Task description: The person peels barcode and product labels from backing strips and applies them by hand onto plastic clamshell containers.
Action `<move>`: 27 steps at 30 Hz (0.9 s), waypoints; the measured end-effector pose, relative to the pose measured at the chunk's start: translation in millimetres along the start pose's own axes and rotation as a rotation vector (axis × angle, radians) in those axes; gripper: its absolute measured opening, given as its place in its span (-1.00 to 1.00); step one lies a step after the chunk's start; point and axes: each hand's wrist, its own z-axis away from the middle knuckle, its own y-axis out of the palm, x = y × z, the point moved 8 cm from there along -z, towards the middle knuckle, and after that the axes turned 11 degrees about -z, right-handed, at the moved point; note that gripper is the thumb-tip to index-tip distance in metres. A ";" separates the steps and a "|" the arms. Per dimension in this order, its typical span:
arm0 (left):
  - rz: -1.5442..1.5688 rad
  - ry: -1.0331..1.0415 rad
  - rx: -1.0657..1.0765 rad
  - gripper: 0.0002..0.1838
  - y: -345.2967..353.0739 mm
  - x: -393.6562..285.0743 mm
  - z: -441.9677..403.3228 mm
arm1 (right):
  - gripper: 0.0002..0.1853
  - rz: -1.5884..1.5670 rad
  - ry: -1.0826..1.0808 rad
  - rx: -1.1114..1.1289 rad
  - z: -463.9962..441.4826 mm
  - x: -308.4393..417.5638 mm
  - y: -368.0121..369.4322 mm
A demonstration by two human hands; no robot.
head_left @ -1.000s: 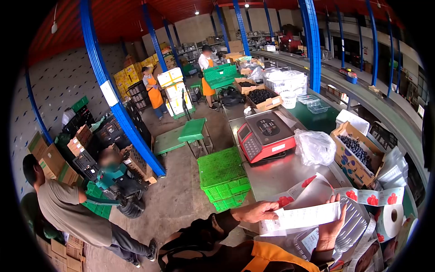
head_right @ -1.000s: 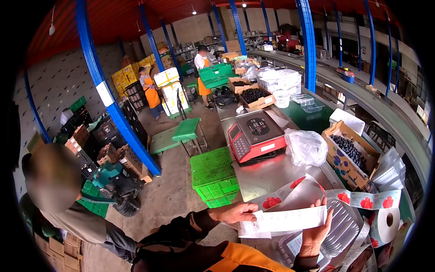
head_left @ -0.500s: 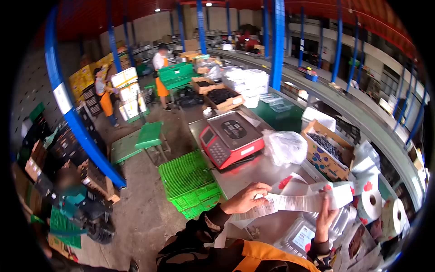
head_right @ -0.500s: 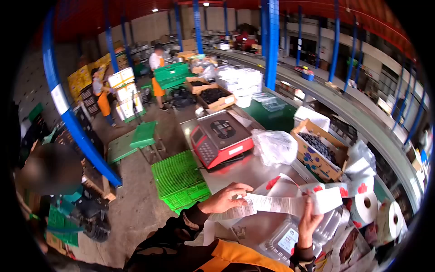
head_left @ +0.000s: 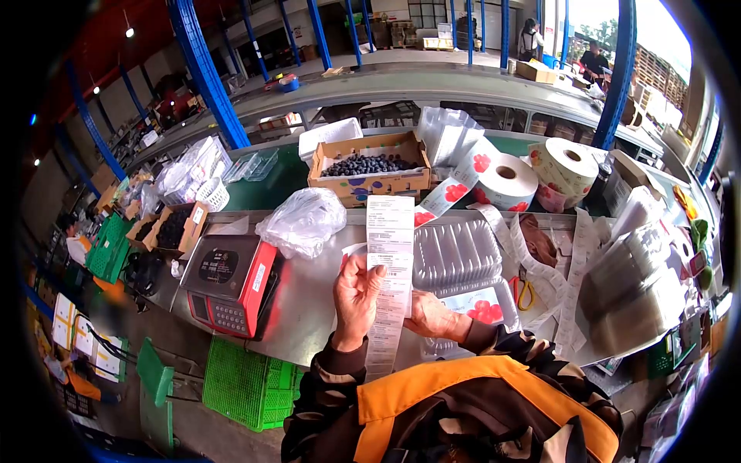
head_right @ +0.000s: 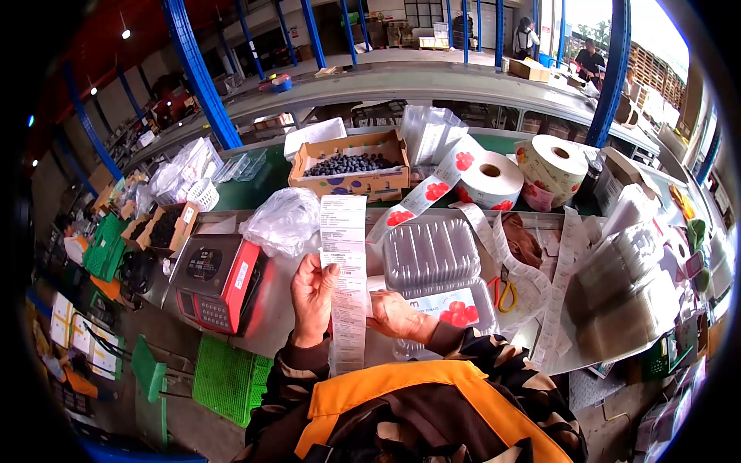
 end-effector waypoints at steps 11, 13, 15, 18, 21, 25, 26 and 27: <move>-0.024 0.169 -0.147 -0.86 6.4 -21.1 -24.8 | -0.67 -0.146 0.018 0.015 20.9 -34.1 38.7; -0.035 0.203 -0.172 -0.83 10.5 -29.8 -28.0 | -0.67 -0.128 -0.007 0.000 21.1 -41.0 44.6; -0.026 0.219 -0.199 -0.74 13.9 -31.7 -31.2 | -0.67 -0.144 0.030 0.022 17.2 -39.5 41.9; -0.002 0.216 -0.185 -0.65 19.4 -34.8 -36.3 | -0.56 -0.140 0.039 0.033 23.2 -63.3 58.2; 0.008 0.176 -0.187 -0.57 21.2 -33.8 -37.7 | -0.44 -0.084 -0.096 0.043 24.3 -60.9 54.5; -0.031 0.162 -0.200 -0.49 12.0 -29.1 -41.0 | -0.14 -0.549 0.329 0.207 3.6 -33.9 2.6; -0.040 0.166 -0.198 -0.47 9.5 -26.3 -43.3 | -0.14 -0.797 0.310 0.119 0.7 -30.7 -4.8; -0.048 0.167 -0.197 -0.46 8.0 -23.5 -47.4 | -0.14 -1.045 0.290 0.027 -9.6 -14.3 -19.7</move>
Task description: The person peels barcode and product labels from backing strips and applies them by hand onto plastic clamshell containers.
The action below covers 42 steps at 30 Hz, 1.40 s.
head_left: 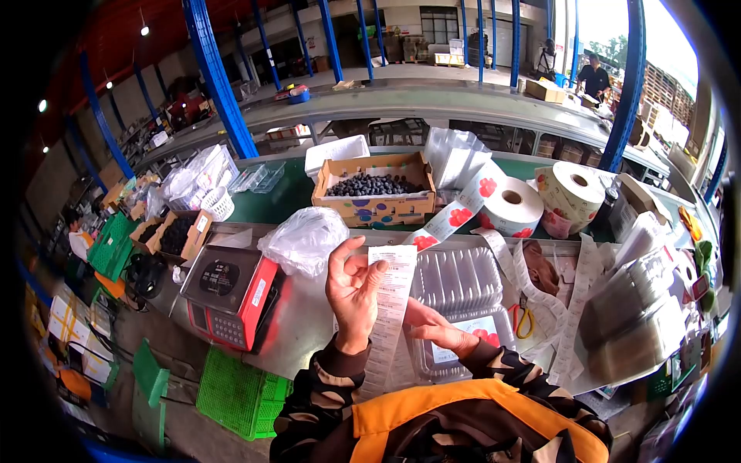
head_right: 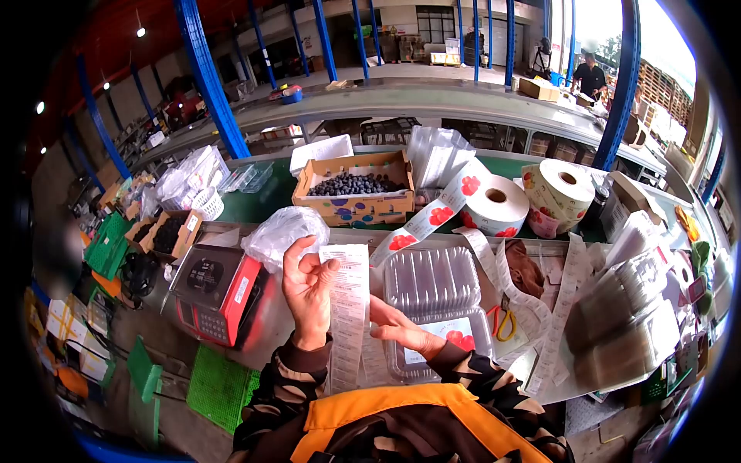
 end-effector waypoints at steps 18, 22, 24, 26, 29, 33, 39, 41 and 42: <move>0.236 -0.690 0.863 -0.64 -11.2 61.5 77.9 | -0.76 0.095 -0.639 -0.591 -138.9 262.1 -116.1; 0.242 -0.841 0.739 -0.61 -40.1 79.7 97.0 | -0.77 0.149 -0.671 -0.708 -140.3 272.3 -155.7; 0.256 -0.843 0.737 -0.58 -50.9 89.0 104.2 | -0.77 0.179 -0.678 -0.739 -139.3 271.8 -171.5; 0.232 -0.818 0.758 -0.59 -62.4 105.3 111.1 | -0.77 0.156 -0.685 -0.769 -137.6 270.0 -181.4; 0.195 -0.856 0.738 -0.63 -78.8 127.5 122.3 | -0.75 0.159 -0.685 -0.838 -130.4 270.5 -194.9; 0.060 -0.887 0.686 -0.65 -105.1 163.9 136.9 | -0.71 0.243 -0.654 -0.871 -127.0 265.2 -202.6; 0.108 -0.854 0.722 -0.63 -98.2 166.2 147.8 | -0.72 0.179 -0.630 -0.844 -138.5 245.0 -225.4; 0.179 -0.875 0.737 -0.61 -90.0 161.7 157.5 | -0.73 0.171 -0.586 -0.851 -143.8 235.0 -221.3; 0.216 -0.886 0.744 -0.60 -84.8 158.4 161.3 | -0.72 0.217 -0.574 -0.854 -147.8 230.0 -221.1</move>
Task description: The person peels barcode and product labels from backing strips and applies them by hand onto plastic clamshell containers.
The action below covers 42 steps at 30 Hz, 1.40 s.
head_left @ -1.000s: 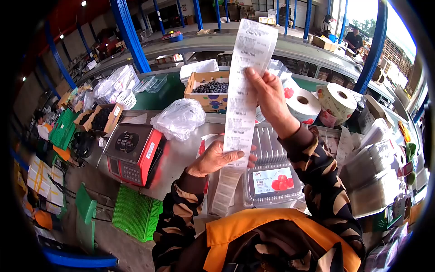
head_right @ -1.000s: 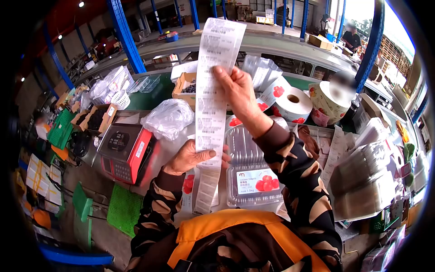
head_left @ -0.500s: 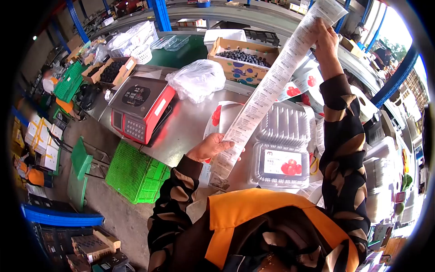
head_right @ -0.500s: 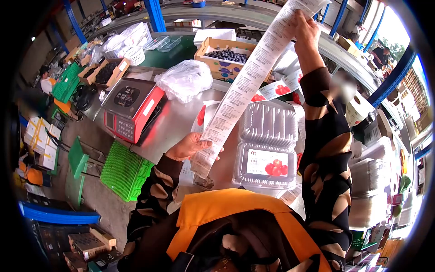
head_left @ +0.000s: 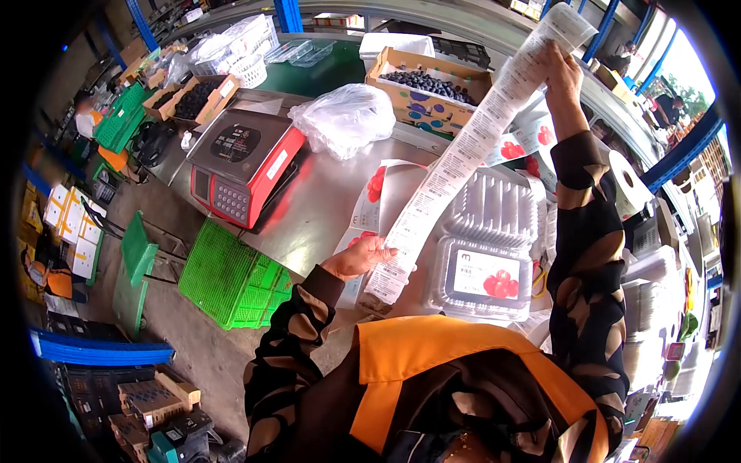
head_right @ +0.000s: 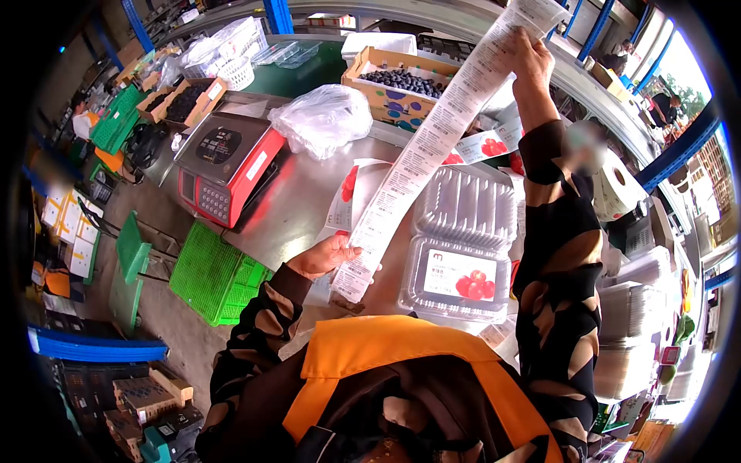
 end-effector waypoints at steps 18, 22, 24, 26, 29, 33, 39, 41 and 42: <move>0.136 0.428 -0.406 -0.64 21.8 -104.6 -63.8 | -0.74 -0.281 0.568 0.528 326.8 -54.9 -14.0; 0.144 0.359 -0.367 -0.69 41.6 -100.0 -80.2 | -0.71 -0.138 0.447 0.502 321.8 -33.4 -29.9; 0.146 0.317 -0.311 -0.72 45.3 -92.8 -85.4 | -0.64 0.056 0.436 0.492 320.1 -20.8 -37.1; 0.110 0.282 -0.282 -0.72 48.1 -81.9 -92.7 | -0.68 0.306 0.323 0.519 314.9 -7.7 -41.4; 0.099 0.229 -0.271 -0.73 55.8 -73.7 -98.1 | -0.76 0.629 0.030 0.593 310.5 10.2 -42.0; 0.135 0.193 -0.254 -0.76 59.6 -49.9 -105.4 | -0.79 0.810 -0.342 0.620 323.6 26.8 -48.3; 0.273 0.160 -0.547 -0.71 20.6 -19.3 -120.5 | -0.86 0.073 0.347 0.146 286.1 -39.0 -117.2; 0.371 0.067 -0.549 -0.72 9.6 -21.6 -118.2 | -0.82 0.152 0.354 -0.020 231.5 -72.8 -166.0; 0.399 0.051 -0.507 -0.78 12.4 -26.5 -117.5 | -0.76 0.412 0.370 0.029 210.7 -95.7 -190.6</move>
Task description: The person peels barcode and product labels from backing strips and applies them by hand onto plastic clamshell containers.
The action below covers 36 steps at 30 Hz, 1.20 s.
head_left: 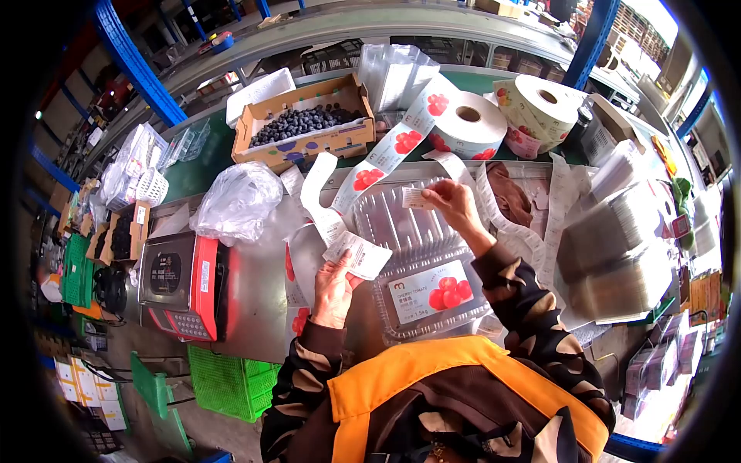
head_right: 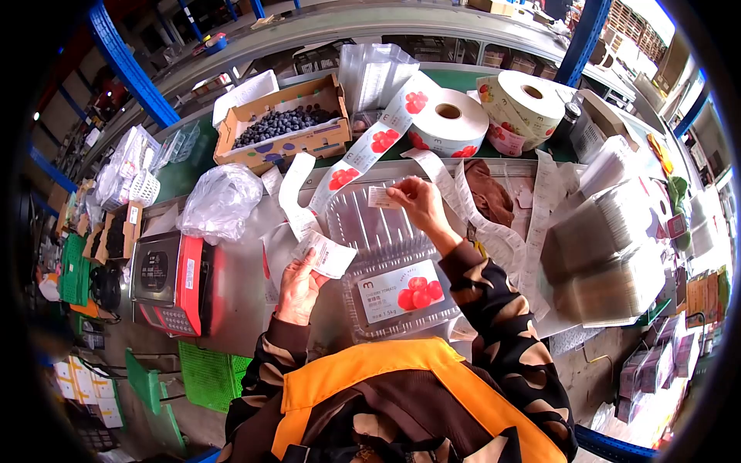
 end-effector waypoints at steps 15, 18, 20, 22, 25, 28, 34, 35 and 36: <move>0.061 0.001 0.203 -0.76 12.5 -2.3 7.8 | -0.58 0.452 -0.023 0.251 23.3 27.0 47.9; 0.058 0.012 0.249 -0.73 29.0 -10.0 14.9 | -0.59 -0.156 0.307 0.559 70.4 18.6 80.8; 0.057 -0.016 0.272 -0.69 34.3 -10.5 18.7 | -0.63 -0.318 0.283 0.562 80.2 18.8 81.5; 0.063 -0.043 0.302 -0.66 34.5 -7.3 21.4 | -0.67 -0.312 0.253 0.564 88.8 43.3 82.9; 0.079 -0.086 0.344 -0.65 28.5 1.1 24.1 | -0.71 -0.142 0.064 0.630 95.1 56.4 83.4; 0.108 -0.099 0.333 -0.66 33.5 2.3 26.8 | -0.72 0.136 -0.090 0.680 100.3 75.0 84.6; 0.181 -0.136 0.275 -0.68 29.6 26.1 31.1 | -0.87 0.372 -0.365 0.662 118.6 97.1 81.6; 0.190 -0.150 0.258 -0.68 29.3 30.6 32.5 | -0.87 0.351 -0.347 0.658 122.3 94.1 80.1; 0.199 -0.165 0.241 -0.68 29.0 35.2 33.9 | -0.86 0.347 -0.381 0.634 126.6 94.2 78.1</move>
